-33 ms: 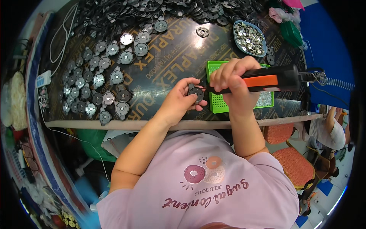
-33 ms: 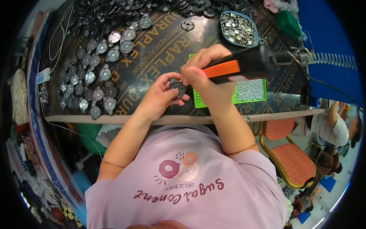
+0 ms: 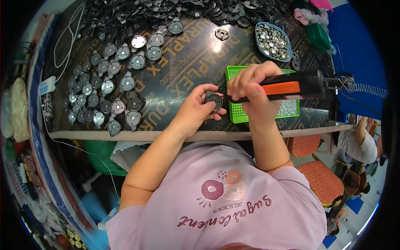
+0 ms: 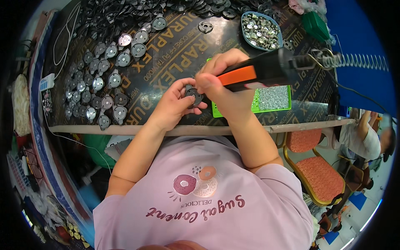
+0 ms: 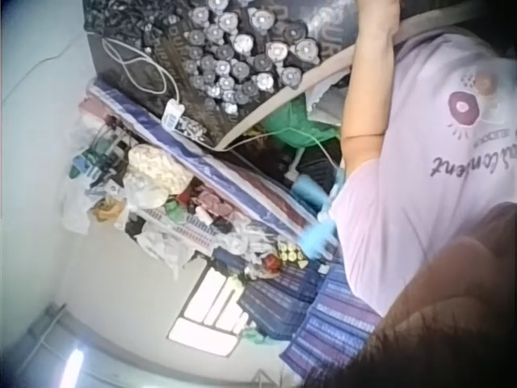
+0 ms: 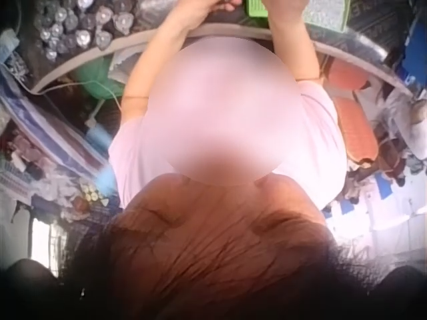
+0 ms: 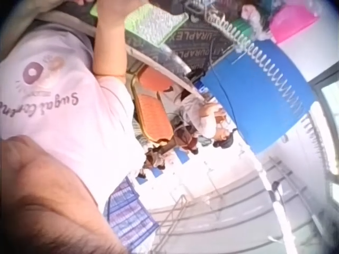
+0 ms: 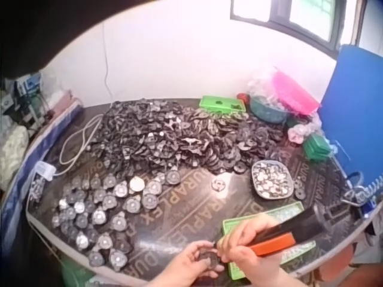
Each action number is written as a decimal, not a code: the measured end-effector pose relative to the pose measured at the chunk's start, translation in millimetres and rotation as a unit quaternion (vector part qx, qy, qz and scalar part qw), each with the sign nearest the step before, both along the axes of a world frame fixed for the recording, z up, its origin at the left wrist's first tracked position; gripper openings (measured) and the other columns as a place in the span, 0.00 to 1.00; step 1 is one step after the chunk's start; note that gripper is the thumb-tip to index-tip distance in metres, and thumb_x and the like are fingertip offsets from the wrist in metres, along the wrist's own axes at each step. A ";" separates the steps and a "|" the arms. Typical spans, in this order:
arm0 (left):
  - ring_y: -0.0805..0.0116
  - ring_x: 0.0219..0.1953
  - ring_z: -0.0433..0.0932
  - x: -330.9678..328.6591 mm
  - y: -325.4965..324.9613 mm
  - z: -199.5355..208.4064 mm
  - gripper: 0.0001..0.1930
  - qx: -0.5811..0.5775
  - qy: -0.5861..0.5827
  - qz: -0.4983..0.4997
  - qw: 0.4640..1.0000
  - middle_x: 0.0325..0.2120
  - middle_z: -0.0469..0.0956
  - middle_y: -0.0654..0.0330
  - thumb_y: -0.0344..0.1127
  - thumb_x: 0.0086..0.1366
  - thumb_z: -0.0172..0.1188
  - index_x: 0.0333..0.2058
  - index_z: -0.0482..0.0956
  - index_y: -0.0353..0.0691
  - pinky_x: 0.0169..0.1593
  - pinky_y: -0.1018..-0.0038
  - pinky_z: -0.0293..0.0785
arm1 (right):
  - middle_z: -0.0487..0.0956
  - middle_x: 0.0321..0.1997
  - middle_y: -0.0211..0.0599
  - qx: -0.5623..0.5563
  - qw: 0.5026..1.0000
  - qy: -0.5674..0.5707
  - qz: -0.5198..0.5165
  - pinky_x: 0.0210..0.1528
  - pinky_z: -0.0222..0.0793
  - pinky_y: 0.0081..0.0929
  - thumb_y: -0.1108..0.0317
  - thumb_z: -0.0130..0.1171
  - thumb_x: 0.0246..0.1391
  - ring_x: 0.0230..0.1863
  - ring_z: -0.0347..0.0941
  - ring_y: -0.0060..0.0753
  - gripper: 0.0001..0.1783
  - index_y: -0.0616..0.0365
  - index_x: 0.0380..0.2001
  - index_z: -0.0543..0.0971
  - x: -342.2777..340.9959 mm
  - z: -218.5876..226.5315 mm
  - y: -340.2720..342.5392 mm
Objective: The person assembles electronic components by driving screws into them with an electric screwdriver.
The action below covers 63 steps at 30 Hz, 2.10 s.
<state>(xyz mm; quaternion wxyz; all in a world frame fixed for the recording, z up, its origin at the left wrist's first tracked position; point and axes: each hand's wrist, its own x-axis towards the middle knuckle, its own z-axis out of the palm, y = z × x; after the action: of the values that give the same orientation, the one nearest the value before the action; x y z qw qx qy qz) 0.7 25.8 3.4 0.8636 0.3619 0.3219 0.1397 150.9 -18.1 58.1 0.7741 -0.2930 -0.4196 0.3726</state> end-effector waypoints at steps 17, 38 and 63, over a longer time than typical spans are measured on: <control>0.66 0.37 0.80 -0.1 0.9 -4.6 0.20 -0.002 -0.015 -0.009 1.000 0.44 0.73 0.54 0.19 0.62 0.47 0.54 0.63 0.35 0.35 0.78 0.78 | 0.73 0.22 0.34 -0.033 0.998 -0.050 -0.016 0.23 0.66 0.15 0.84 0.64 0.44 0.20 0.68 0.17 0.16 0.58 0.27 0.66 -11.9 -6.7 3.7; 0.66 0.36 0.81 0.7 1.4 0.2 0.20 -0.006 0.001 -0.001 1.000 0.41 0.74 0.54 0.19 0.62 0.47 0.54 0.62 0.34 0.34 0.78 0.79 | 0.72 0.21 0.34 -0.016 0.998 -0.059 0.006 0.29 0.71 0.22 0.85 0.63 0.43 0.21 0.68 0.21 0.16 0.58 0.27 0.66 -11.3 -8.2 2.7; 0.66 0.36 0.81 -0.9 -1.5 -6.3 0.20 -0.016 -0.022 0.016 1.000 0.43 0.73 0.57 0.19 0.61 0.49 0.53 0.64 0.36 0.34 0.78 0.78 | 0.72 0.21 0.35 -0.009 0.999 -0.035 -0.008 0.30 0.73 0.26 0.82 0.63 0.46 0.20 0.68 0.23 0.16 0.58 0.29 0.65 -9.4 -7.7 0.7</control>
<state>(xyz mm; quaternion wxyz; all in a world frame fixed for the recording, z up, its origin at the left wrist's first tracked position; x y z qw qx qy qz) -0.1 24.4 -2.9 0.8736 0.3400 0.3109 0.1564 141.5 -17.4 50.4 0.7591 -0.3161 -0.4411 0.3596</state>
